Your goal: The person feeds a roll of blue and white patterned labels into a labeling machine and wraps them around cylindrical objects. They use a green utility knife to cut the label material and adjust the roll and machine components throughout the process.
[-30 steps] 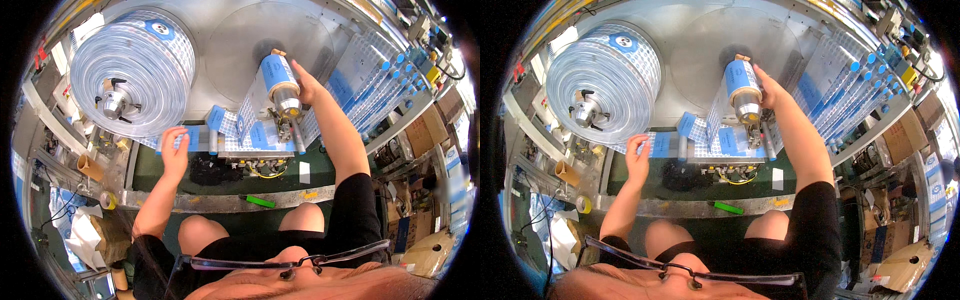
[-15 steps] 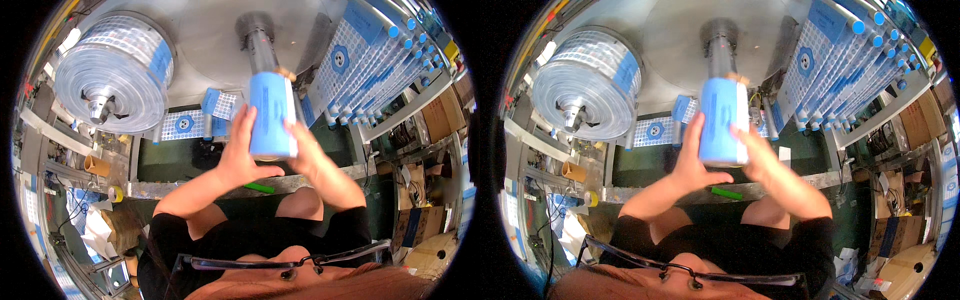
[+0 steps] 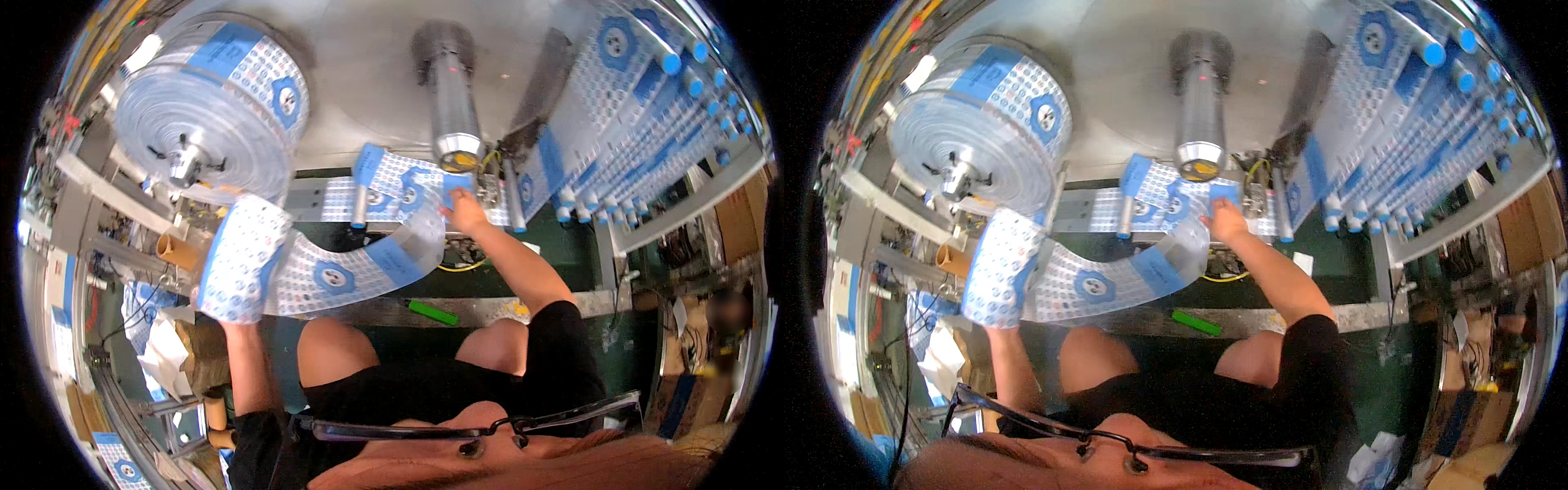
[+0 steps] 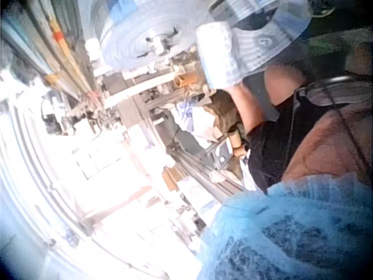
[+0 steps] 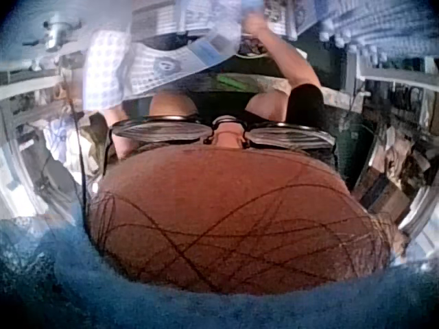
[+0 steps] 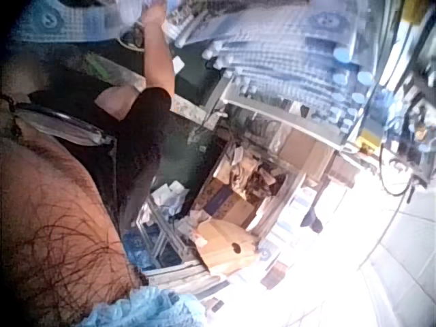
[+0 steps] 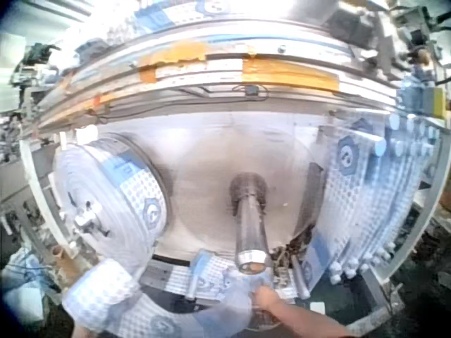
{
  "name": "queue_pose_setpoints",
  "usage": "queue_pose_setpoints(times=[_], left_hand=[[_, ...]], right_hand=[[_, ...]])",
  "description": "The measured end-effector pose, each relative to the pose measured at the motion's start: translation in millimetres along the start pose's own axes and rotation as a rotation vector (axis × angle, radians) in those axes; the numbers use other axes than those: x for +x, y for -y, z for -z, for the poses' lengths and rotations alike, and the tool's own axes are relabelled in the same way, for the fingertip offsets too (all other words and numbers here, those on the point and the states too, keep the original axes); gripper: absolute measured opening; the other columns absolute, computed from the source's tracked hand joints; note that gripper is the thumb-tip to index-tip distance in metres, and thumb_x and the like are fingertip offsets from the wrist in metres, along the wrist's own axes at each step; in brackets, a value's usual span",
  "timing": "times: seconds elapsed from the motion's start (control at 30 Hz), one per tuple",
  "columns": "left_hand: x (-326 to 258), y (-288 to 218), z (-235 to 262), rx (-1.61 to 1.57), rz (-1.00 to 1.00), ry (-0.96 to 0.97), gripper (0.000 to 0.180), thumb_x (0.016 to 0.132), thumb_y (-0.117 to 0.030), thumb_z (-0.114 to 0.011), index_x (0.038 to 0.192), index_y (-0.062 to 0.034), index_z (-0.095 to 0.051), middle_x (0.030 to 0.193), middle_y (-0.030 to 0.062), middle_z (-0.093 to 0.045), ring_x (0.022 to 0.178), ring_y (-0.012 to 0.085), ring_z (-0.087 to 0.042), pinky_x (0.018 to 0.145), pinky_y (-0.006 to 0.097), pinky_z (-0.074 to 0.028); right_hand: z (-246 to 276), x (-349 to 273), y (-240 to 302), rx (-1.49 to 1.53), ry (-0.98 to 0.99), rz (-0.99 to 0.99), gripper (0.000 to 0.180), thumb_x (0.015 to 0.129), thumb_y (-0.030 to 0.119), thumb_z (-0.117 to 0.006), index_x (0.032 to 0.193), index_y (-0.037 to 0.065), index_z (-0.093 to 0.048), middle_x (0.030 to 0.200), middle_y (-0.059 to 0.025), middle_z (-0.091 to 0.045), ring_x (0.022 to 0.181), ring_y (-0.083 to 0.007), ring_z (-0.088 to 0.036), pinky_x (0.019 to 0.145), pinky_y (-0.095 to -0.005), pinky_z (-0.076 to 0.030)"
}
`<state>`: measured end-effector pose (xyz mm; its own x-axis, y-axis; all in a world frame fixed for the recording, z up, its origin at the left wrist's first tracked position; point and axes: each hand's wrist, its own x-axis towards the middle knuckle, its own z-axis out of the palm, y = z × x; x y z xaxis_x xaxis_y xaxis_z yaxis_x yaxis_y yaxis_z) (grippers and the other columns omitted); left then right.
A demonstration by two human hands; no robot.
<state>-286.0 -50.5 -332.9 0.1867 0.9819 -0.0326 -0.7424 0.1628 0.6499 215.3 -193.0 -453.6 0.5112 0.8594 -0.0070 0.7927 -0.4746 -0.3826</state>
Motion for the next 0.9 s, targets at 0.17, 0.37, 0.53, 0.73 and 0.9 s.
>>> queue_pose_setpoints(times=[0.17, 0.37, 0.53, 0.73, 0.9], left_hand=[[-17, -87, 76, 0.050, -0.110, -0.119, 0.047, 0.087, -0.016, -0.054, 0.131, 0.0011, -0.047, 0.119, 0.0206, -0.060, 0.103, 0.0325, -0.062, 0.093, 0.043, -0.049], [-51, -117, 125, 0.029, -0.108, -0.176, 0.049, 0.087, -0.014, -0.053, 0.133, 0.0008, -0.045, 0.120, 0.0214, -0.060, 0.104, 0.0341, -0.062, 0.094, 0.045, -0.049], [-39, -97, 126, 0.008, 0.043, -0.093, 0.051, 0.086, -0.012, -0.052, 0.135, 0.0006, -0.043, 0.120, 0.0220, -0.059, 0.105, 0.0354, -0.061, 0.095, 0.046, -0.049], [-29, -66, 48, 0.635, 0.025, 0.181, 0.043, 0.077, 0.002, -0.062, 0.120, -0.0018, -0.057, 0.141, 0.0203, -0.040, 0.098, 0.0277, -0.066, 0.086, 0.036, -0.054], [-19, -61, 2, 1.029, -0.182, 0.611, 0.016, 0.074, 0.007, -0.067, 0.089, 0.0044, -0.069, 0.154, 0.0188, -0.019, 0.103, 0.0165, -0.064, 0.090, 0.029, -0.049]], right_hand=[[-46, 67, 17, -0.003, 0.113, -0.213, 0.112, 0.067, 0.053, -0.078, 0.150, 0.014, -0.014, 0.152, -0.0143, -0.024, 0.138, -0.0320, -0.029, 0.108, -0.0428, -0.034], [-37, 75, 76, -0.138, 0.310, -0.301, 0.127, 0.058, 0.053, -0.084, 0.152, 0.017, -0.006, 0.151, -0.0144, -0.028, 0.132, -0.0308, -0.040, 0.104, -0.0399, -0.040], [-52, 59, 81, -0.118, 0.202, -0.143, 0.054, 0.074, 0.033, -0.074, 0.125, 0.024, -0.058, 0.129, -0.0119, -0.052, 0.110, -0.0288, -0.059, 0.090, -0.0394, -0.049], [-10, -48, 212, 0.213, -0.036, 0.488, 0.035, 0.069, 0.012, -0.074, 0.102, 0.017, -0.065, 0.116, -0.0109, -0.050, 0.092, -0.0309, -0.062, 0.077, -0.0395, -0.053], [-11, -75, 297, 0.939, 0.465, 0.690, 0.047, 0.074, -0.002, -0.068, 0.117, 0.007, -0.053, 0.118, -0.0099, -0.052, 0.108, -0.0235, -0.054, 0.095, -0.0304, -0.042]])
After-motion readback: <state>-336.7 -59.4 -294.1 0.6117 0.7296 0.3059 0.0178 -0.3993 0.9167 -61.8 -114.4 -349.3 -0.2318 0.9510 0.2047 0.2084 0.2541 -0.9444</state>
